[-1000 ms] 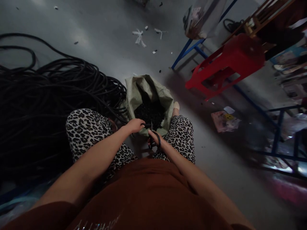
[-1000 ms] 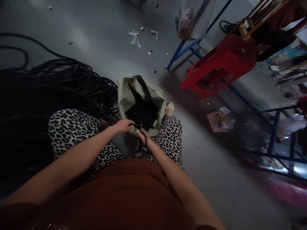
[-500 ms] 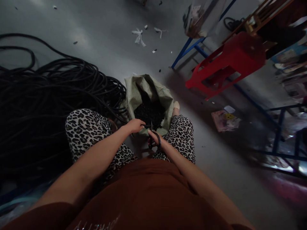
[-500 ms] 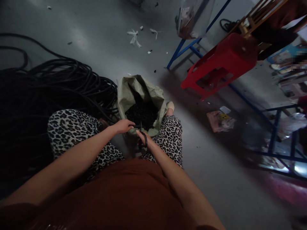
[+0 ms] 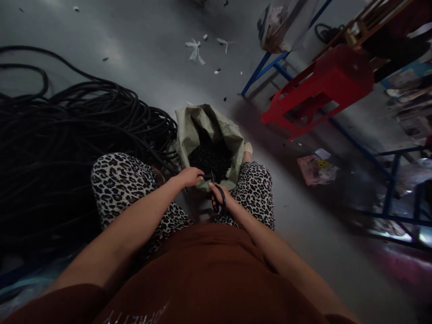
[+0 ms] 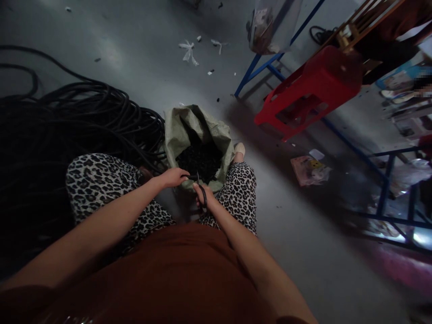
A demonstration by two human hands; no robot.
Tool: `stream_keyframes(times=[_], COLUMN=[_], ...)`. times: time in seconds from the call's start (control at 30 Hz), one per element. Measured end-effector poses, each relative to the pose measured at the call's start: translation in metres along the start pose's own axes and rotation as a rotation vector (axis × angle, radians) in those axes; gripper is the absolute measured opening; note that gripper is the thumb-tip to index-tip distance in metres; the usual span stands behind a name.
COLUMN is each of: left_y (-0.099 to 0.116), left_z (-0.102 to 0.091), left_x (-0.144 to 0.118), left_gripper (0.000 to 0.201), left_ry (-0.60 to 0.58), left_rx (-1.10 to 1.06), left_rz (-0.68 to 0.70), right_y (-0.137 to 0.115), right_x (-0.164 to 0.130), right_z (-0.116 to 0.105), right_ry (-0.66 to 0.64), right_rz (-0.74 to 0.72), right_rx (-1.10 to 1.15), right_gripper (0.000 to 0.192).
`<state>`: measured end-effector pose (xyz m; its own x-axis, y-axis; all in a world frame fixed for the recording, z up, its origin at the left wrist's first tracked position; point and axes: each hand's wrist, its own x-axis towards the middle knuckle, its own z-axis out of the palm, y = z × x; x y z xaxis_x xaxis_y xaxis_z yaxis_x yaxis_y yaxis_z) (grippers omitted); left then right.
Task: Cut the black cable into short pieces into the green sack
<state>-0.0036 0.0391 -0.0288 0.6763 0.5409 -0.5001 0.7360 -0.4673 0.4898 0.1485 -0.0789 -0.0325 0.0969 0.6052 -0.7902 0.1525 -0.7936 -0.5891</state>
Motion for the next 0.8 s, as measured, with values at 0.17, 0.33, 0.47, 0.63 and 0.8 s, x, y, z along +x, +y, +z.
stream_keyframes(times=[0.17,0.33,0.47,0.63,0.8], left_y=[-0.005,-0.005,-0.004,-0.007,-0.008], left_z=[-0.001,-0.002,-0.002,0.0,0.0], left_x=[0.0,0.0,0.0,0.002,0.003], left_gripper=[0.033,0.032,0.031,0.031,0.031], left_ry=[0.028,-0.009,-0.036,-0.041,-0.038], left_rx=[0.019,0.038,0.04,0.049,0.052], left_rz=[-0.035,-0.043,-0.056,-0.083,-0.092], right_y=[0.004,0.006,0.007,0.011,0.013], right_x=[0.004,0.005,0.006,0.007,0.008], right_z=[-0.001,-0.002,-0.002,-0.004,-0.004], right_ry=[0.046,0.068,0.065,0.047,0.042], right_rz=[0.009,0.0,-0.022,-0.08,-0.076], right_rx=[-0.01,-0.089,-0.17,-0.243,-0.216], right_gripper=[0.034,0.031,0.031,0.034,0.037])
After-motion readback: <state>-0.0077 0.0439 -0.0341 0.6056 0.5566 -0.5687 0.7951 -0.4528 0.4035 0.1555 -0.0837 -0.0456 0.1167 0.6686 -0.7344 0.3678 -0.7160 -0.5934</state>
